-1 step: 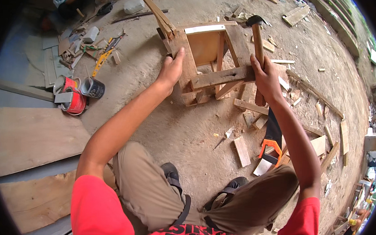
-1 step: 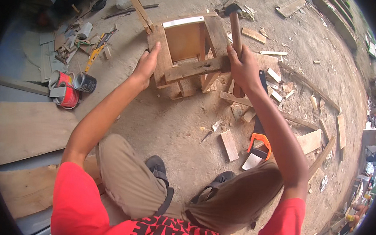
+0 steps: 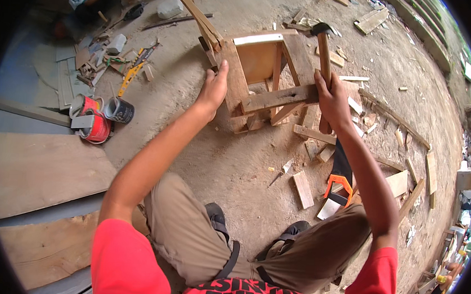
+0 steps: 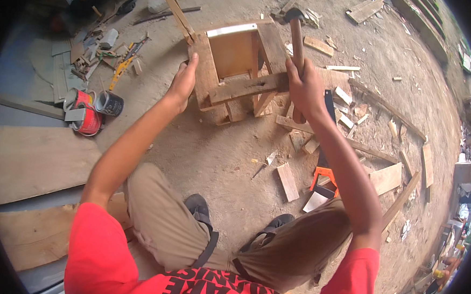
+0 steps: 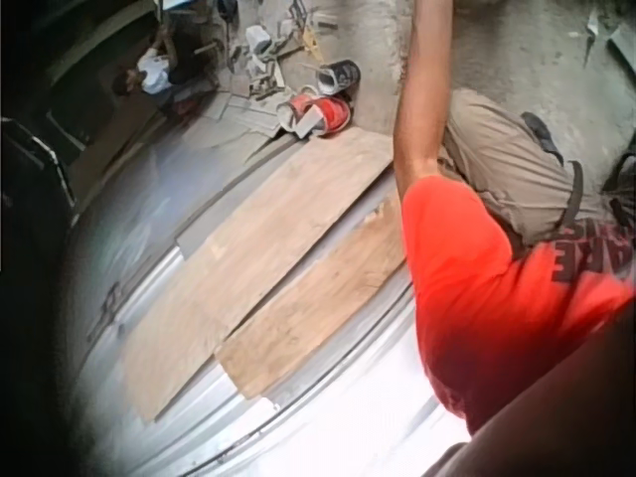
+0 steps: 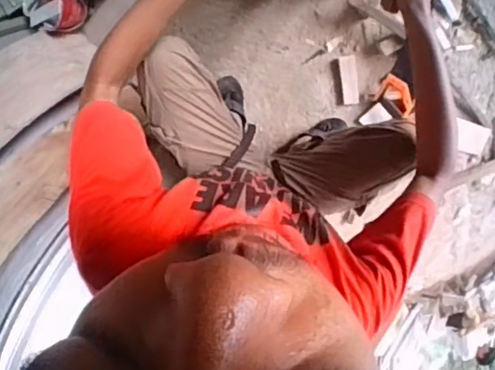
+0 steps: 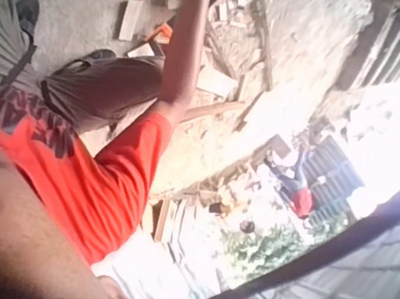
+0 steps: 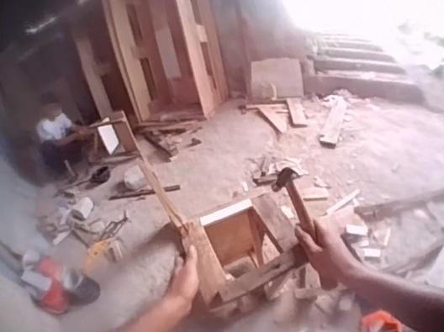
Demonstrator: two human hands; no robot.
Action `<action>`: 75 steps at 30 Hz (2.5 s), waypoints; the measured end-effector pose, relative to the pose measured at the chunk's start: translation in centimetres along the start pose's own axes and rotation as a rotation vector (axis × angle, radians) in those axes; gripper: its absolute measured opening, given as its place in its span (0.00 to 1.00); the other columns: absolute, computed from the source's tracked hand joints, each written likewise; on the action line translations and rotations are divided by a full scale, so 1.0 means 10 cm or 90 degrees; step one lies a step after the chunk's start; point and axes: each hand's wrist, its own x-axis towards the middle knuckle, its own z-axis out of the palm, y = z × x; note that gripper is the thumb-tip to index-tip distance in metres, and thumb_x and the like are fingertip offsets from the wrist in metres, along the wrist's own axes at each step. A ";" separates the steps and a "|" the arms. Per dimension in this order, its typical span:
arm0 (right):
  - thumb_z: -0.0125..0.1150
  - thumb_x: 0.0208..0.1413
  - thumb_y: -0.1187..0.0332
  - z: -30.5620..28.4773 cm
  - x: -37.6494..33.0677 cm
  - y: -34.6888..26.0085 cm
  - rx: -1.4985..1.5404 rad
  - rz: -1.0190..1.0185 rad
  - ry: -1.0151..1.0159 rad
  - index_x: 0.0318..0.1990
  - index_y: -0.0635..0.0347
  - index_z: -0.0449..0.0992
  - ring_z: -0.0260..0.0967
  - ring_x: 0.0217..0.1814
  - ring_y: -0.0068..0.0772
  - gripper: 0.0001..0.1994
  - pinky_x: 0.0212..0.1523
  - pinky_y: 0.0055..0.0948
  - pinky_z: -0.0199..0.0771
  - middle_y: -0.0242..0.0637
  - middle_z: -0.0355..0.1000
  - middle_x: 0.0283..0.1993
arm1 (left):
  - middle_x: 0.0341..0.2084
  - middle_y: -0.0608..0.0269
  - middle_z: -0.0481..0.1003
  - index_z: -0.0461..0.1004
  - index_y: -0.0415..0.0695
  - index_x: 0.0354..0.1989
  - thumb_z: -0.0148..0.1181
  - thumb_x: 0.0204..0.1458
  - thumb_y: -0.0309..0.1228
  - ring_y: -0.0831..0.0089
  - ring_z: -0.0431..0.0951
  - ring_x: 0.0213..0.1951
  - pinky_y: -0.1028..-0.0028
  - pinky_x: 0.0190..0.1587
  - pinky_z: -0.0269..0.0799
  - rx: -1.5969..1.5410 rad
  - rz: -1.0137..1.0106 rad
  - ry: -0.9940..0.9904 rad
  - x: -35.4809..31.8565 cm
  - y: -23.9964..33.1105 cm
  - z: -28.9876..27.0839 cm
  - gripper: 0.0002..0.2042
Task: The person assembles a small wooden box-like structure. They use a hand saw to cut a wooden piece, then position it on the frame. They retrieve nails from a bag and hammer them into the wood to secure the piece in place.
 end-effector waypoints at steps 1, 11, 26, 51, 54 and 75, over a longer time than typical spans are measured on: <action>0.54 0.69 0.56 0.00 -0.05 -0.02 -0.001 -0.034 0.035 0.50 0.65 0.72 0.71 0.34 0.42 0.18 0.39 0.41 0.70 0.43 0.71 0.30 | 0.61 0.39 0.66 0.61 0.34 0.65 0.48 0.62 0.62 0.56 0.67 0.65 0.56 0.67 0.61 0.053 0.101 0.005 -0.07 0.02 -0.09 0.39; 0.49 0.72 0.61 -0.16 -1.32 -0.71 0.189 0.030 0.006 0.41 0.57 0.67 0.60 0.19 0.15 0.10 0.15 0.21 0.60 0.27 0.66 0.23 | 0.63 0.67 0.71 0.73 0.53 0.58 0.69 0.50 0.55 0.65 0.63 0.71 0.44 0.72 0.51 0.355 0.507 -0.099 -0.44 -0.26 -0.27 0.30; 0.47 0.73 0.62 0.36 -2.33 -0.89 0.351 0.117 -0.070 0.63 0.61 0.64 0.59 0.26 0.18 0.18 0.27 0.23 0.62 0.28 0.62 0.28 | 0.56 0.57 0.72 0.74 0.46 0.53 0.68 0.54 0.39 0.52 0.65 0.66 0.55 0.68 0.58 0.074 0.512 -0.020 -0.69 -0.52 -0.17 0.20; 0.50 0.71 0.62 0.47 -2.38 -0.97 0.258 0.085 -0.099 0.59 0.67 0.65 0.67 0.25 0.28 0.18 0.28 0.33 0.67 0.39 0.69 0.25 | 0.65 0.55 0.65 0.66 0.44 0.61 0.52 0.66 0.35 0.48 0.49 0.74 0.52 0.74 0.45 0.090 0.498 -0.048 -0.83 -0.66 -0.17 0.17; 0.49 0.72 0.61 0.46 -2.40 -0.96 0.243 0.084 -0.108 0.59 0.67 0.65 0.66 0.25 0.27 0.18 0.28 0.32 0.67 0.39 0.68 0.25 | 0.64 0.56 0.66 0.67 0.45 0.61 0.53 0.66 0.39 0.45 0.53 0.73 0.51 0.72 0.49 0.079 0.498 -0.041 -0.81 -0.68 -0.15 0.19; 0.50 0.71 0.61 0.46 -2.35 -1.01 0.179 0.058 -0.117 0.59 0.67 0.65 0.67 0.24 0.32 0.18 0.28 0.36 0.67 0.45 0.69 0.24 | 0.61 0.58 0.70 0.69 0.45 0.58 0.60 0.61 0.38 0.47 0.59 0.70 0.51 0.70 0.55 0.108 0.578 0.036 -0.74 -0.69 -0.04 0.19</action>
